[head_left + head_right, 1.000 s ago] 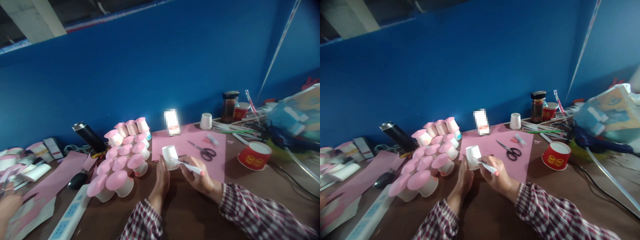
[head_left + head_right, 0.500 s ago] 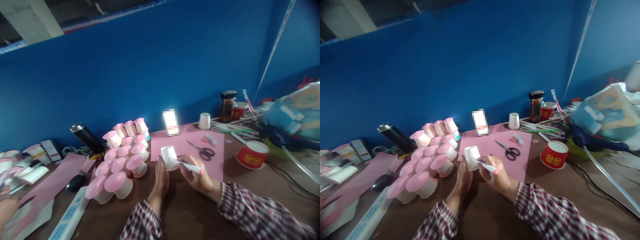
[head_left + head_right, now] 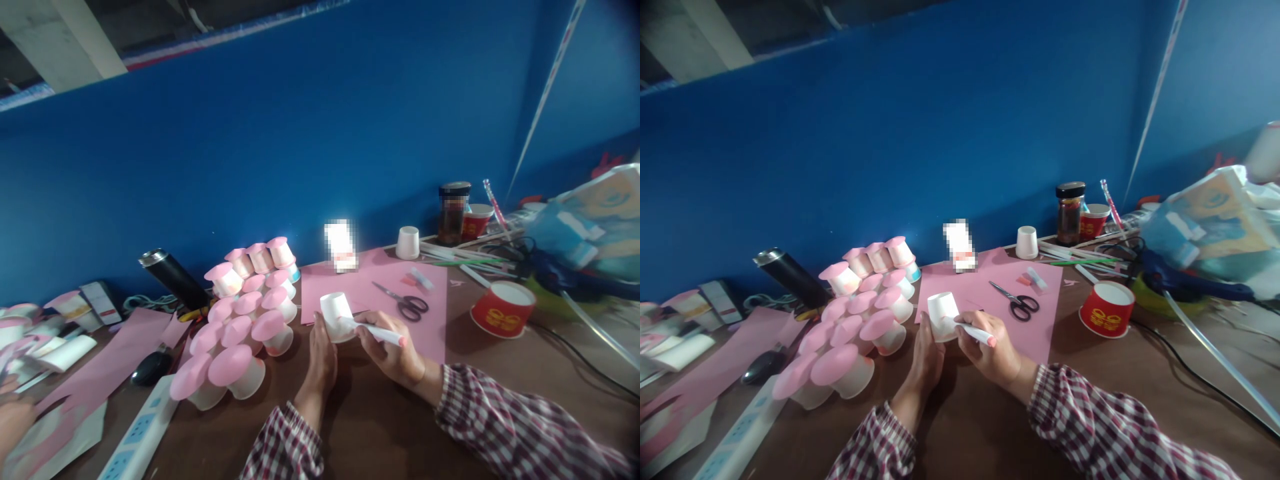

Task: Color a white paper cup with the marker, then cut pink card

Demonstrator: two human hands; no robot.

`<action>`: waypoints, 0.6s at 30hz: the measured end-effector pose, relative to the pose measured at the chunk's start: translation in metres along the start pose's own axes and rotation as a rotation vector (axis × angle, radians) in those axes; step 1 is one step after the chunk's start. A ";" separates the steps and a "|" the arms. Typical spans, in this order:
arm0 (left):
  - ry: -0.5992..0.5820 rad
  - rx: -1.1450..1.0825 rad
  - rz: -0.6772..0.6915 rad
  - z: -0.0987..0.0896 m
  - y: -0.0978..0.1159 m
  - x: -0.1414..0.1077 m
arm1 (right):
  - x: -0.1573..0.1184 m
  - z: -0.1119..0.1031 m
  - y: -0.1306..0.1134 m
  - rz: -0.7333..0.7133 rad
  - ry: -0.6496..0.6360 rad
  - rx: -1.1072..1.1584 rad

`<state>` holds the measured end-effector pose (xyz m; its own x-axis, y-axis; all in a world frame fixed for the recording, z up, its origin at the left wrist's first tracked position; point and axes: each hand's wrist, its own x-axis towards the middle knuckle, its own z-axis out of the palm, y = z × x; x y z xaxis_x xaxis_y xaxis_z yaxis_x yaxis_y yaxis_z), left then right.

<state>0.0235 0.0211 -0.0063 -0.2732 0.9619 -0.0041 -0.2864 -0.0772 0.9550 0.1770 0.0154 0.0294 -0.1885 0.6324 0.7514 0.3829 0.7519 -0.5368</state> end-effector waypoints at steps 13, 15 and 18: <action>-0.004 0.590 0.226 -0.007 0.001 -0.004 | 0.001 0.000 0.001 0.014 0.007 0.007; -0.014 0.596 0.251 -0.007 0.002 -0.005 | 0.000 0.000 0.001 0.021 0.011 0.017; -0.011 0.459 0.221 -0.007 0.003 -0.004 | 0.000 0.000 0.002 0.045 0.013 0.027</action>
<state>0.0176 0.0152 -0.0054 -0.2708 0.9387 0.2134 0.2113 -0.1584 0.9645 0.1773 0.0168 0.0286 -0.1592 0.6634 0.7311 0.3666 0.7273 -0.5802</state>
